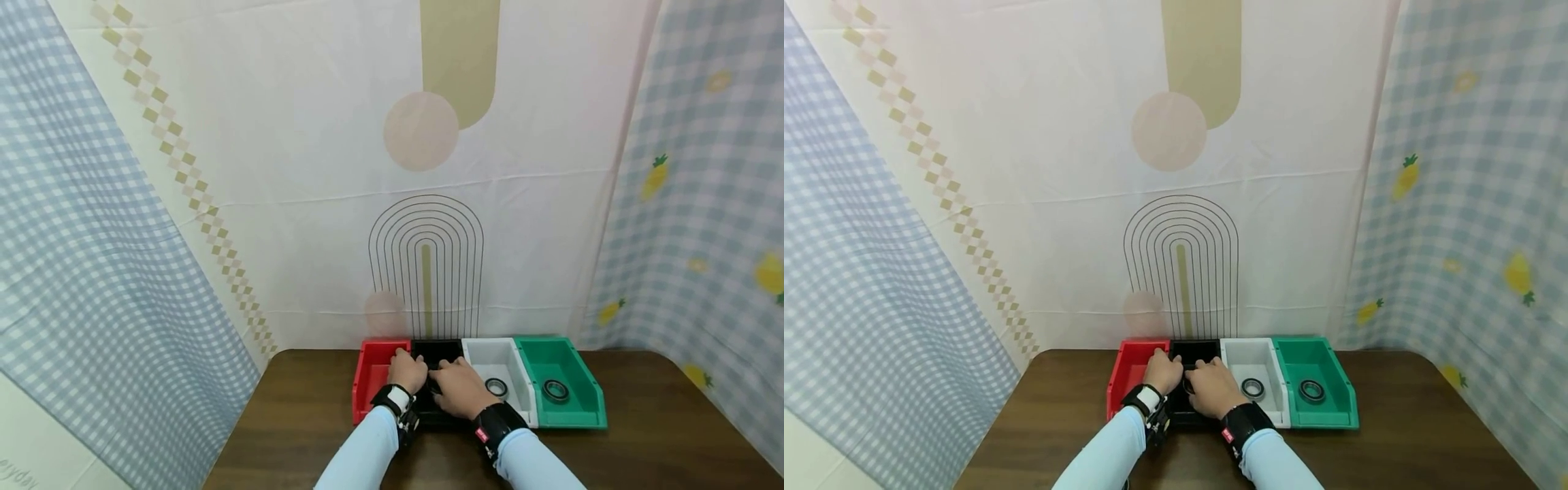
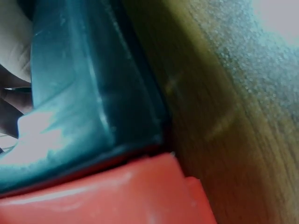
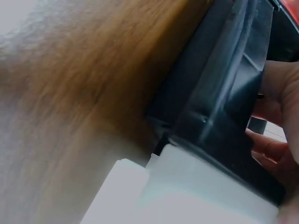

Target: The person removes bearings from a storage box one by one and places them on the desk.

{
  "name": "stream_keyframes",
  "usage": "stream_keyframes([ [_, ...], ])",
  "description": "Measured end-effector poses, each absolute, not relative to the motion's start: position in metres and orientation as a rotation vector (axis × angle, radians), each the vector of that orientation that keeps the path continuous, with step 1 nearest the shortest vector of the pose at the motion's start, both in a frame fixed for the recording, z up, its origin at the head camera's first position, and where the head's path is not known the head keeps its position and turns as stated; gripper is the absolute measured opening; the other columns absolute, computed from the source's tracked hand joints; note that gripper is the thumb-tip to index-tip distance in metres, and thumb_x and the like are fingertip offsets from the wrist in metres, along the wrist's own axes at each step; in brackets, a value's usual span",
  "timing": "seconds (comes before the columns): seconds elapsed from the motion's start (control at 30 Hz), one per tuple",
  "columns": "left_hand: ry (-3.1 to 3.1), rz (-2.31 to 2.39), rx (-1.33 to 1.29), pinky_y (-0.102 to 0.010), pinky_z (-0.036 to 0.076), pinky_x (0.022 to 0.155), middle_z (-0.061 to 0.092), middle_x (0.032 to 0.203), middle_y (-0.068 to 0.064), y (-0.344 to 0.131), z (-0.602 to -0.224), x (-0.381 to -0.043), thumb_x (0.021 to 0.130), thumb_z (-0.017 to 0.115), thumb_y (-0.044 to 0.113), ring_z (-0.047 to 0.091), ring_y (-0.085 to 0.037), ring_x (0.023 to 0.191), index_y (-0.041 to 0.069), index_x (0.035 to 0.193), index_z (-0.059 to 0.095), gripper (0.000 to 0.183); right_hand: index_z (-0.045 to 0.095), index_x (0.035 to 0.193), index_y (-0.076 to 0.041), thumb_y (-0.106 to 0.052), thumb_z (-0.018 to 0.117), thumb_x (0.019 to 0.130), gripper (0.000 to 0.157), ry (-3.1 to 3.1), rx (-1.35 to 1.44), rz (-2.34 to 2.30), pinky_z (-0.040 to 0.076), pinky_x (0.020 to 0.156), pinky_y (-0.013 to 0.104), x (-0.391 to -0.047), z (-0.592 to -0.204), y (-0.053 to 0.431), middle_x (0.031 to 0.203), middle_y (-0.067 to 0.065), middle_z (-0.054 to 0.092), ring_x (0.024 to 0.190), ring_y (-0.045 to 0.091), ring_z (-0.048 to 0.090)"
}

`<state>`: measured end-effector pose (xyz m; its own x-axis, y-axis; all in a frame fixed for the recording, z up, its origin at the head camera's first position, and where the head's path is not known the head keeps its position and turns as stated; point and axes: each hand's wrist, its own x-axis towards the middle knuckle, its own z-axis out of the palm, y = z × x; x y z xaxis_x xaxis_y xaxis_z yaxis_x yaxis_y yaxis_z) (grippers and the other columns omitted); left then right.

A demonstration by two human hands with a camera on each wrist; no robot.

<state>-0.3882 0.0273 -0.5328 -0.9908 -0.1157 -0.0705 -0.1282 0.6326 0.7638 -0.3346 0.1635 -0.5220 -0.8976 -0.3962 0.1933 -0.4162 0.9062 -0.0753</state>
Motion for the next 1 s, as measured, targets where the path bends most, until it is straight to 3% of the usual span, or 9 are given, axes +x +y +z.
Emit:
stream_keyframes([
  [0.3, 2.812, 1.35, -0.193, -0.066, 0.048, 0.112, 0.052, 0.153, -0.035, 0.03, -0.529, -0.383, 0.109, 0.058, 0.029, 0.055, -0.055, 0.136, -0.011, 0.158, 0.037, 0.067, 0.075, 0.134, -0.01, -0.029, 0.083, 0.091, 0.047, -2.869, 0.569, 0.351, 0.048, 0.098, 0.048, -0.315, -0.508, 0.177, 0.112, 0.006, 0.072, 0.105, 0.024, 0.068],
  [0.53, 2.817, 1.358, -0.213, -0.065, 0.047, 0.113, 0.053, 0.153, -0.032, 0.029, -0.536, -0.389, 0.109, 0.059, 0.032, 0.055, -0.053, 0.138, -0.008, 0.159, 0.038, 0.068, 0.075, 0.134, -0.013, -0.033, 0.081, 0.092, 0.047, -2.837, 0.557, 0.437, 0.047, 0.084, 0.04, -0.285, -0.493, 0.184, 0.105, -0.001, 0.068, 0.092, 0.017, 0.058],
  [0.73, 2.843, 1.36, -0.213, -0.065, 0.05, 0.11, 0.058, 0.146, -0.032, 0.03, -0.54, -0.392, 0.108, 0.061, 0.032, 0.059, -0.053, 0.132, -0.009, 0.154, 0.044, 0.064, 0.076, 0.132, -0.016, -0.034, 0.082, 0.091, 0.045, -2.806, 0.587, 0.423, 0.051, 0.08, 0.04, -0.259, -0.493, 0.184, 0.104, -0.005, 0.067, 0.092, 0.016, 0.059],
  [1.0, 2.842, 1.381, -0.203, -0.066, 0.049, 0.11, 0.059, 0.146, -0.032, 0.03, -0.538, -0.388, 0.109, 0.06, 0.03, 0.059, -0.053, 0.132, -0.009, 0.153, 0.044, 0.061, 0.076, 0.133, -0.016, -0.036, 0.082, 0.091, 0.047, -2.857, 0.609, 0.485, 0.041, 0.077, 0.032, -0.243, -0.497, 0.186, 0.1, -0.008, 0.063, 0.088, 0.01, 0.055],
])
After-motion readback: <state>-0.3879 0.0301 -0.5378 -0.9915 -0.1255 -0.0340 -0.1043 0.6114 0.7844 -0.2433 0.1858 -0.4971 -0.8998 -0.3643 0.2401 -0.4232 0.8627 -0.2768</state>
